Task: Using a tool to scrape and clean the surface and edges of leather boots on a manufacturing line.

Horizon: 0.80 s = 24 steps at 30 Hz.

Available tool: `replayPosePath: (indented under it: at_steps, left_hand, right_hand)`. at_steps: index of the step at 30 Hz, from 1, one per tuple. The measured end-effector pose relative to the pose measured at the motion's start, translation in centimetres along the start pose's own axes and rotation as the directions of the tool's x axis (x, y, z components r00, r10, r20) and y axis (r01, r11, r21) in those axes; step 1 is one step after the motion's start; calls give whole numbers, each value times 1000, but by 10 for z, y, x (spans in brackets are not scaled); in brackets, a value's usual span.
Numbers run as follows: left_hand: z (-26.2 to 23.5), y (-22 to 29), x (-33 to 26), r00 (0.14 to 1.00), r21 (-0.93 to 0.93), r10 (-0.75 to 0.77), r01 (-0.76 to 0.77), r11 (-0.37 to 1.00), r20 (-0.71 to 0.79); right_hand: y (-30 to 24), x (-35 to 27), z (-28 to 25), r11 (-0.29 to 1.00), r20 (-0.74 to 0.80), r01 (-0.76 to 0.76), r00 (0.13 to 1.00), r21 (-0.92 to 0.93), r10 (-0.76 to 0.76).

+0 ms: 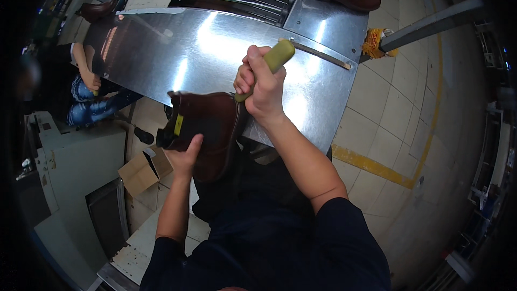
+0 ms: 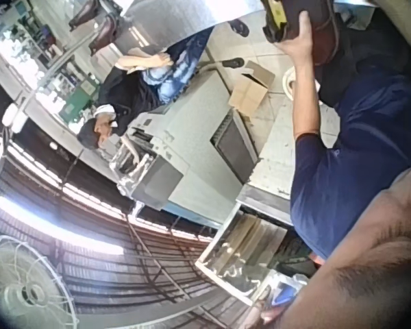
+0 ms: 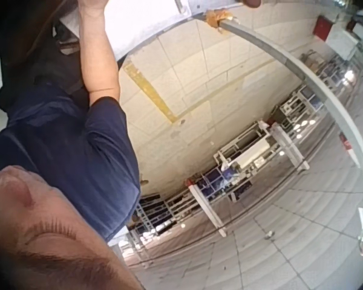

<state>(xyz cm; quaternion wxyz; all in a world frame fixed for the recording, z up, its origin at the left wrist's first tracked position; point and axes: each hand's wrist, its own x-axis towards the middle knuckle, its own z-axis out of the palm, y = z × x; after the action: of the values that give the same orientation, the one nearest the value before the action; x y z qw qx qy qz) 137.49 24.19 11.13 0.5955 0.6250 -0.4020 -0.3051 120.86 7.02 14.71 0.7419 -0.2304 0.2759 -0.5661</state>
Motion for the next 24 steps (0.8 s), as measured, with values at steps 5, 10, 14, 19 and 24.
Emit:
replayPosePath:
  at_steps: [5, 10, 14, 19, 24]
  left_hand:
    - [43, 15, 2, 966, -157, -115, 79, 984, -234]
    - [64, 33, 10, 972, -258, -154, 105, 960, -176]
    - [75, 33, 12, 978, -297, -147, 97, 950, -149]
    - [82, 32, 18, 962, -374, -210, 133, 918, -173]
    - [93, 39, 20, 964, -323, -195, 129, 937, -182]
  right_hand:
    - [13, -11, 1, 999, 115, -12, 993, -53, 18]
    - [3, 4, -2, 995, 64, 94, 994, -34, -92]
    - [0, 30, -1, 983, 16, 179, 984, -30, -178]
    - [5, 52, 6, 974, 57, 213, 976, -80, -209]
    - [6, 52, 5, 948, 57, 303, 953, -97, -298]
